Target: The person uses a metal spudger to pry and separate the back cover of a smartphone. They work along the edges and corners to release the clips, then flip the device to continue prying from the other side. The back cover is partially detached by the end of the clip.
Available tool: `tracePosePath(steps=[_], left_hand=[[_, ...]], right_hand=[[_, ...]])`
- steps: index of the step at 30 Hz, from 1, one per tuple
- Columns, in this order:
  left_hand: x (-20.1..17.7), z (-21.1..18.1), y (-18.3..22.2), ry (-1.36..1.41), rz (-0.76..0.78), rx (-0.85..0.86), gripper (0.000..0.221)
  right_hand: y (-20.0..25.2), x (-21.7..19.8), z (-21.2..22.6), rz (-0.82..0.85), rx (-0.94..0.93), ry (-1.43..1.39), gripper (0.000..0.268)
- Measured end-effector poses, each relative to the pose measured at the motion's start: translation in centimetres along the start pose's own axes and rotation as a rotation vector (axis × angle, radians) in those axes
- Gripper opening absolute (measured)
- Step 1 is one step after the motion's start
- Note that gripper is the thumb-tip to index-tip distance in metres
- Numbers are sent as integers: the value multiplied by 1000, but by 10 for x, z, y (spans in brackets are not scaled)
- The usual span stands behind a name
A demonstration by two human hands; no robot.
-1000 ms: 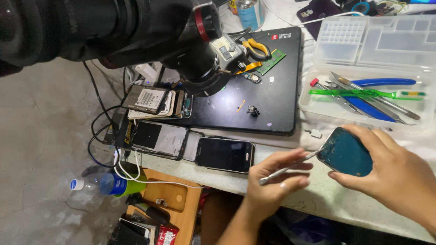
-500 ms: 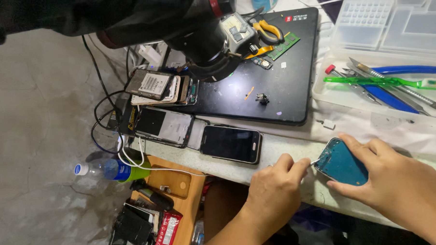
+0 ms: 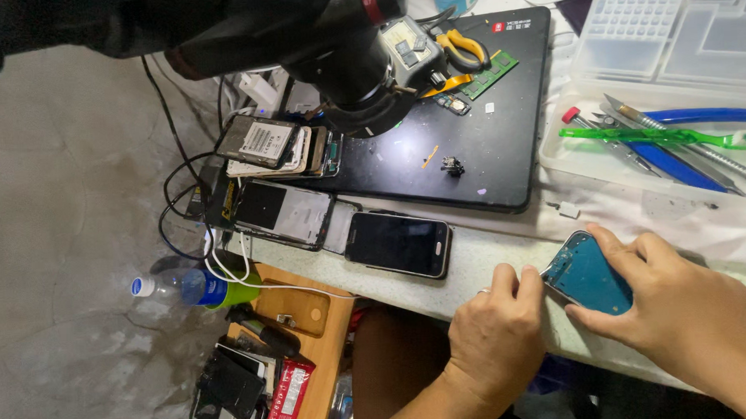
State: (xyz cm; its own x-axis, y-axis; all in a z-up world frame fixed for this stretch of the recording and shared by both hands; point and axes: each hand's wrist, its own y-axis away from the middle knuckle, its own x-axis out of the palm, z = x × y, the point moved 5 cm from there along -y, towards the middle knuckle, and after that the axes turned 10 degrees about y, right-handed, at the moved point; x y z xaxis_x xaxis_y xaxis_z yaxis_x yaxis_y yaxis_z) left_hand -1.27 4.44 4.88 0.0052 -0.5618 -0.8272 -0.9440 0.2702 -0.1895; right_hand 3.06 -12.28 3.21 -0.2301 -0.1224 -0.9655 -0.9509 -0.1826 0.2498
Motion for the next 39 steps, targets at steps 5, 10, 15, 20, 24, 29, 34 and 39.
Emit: tracePosePath(steps=[5,10,15,20,24,29,34,39], left_hand=[[2,-3,-4,29,4,-21,21],[-2,7,-12,138,92,-94,20],[-1,6,-15,172,43,-104,22],[0,3,-12,111,5,37,17],[-4,12,-19,247,-4,5,18],[-7,13,-21,240,-28,43,16],[-5,11,-17,226,-61,110,13],[-9,14,-16,263,-74,143,19]], right_hand=[[1,-2,1,-70,-5,8,100],[3,-1,-1,-60,-5,-38,97],[3,-1,-2,-75,6,-53,99],[0,1,-4,-69,-27,3,100],[2,0,-5,-86,-19,-58,97],[2,0,-6,-91,-3,-137,95],[0,5,-10,-122,-50,-66,98],[-1,12,-14,-144,-61,-147,97]])
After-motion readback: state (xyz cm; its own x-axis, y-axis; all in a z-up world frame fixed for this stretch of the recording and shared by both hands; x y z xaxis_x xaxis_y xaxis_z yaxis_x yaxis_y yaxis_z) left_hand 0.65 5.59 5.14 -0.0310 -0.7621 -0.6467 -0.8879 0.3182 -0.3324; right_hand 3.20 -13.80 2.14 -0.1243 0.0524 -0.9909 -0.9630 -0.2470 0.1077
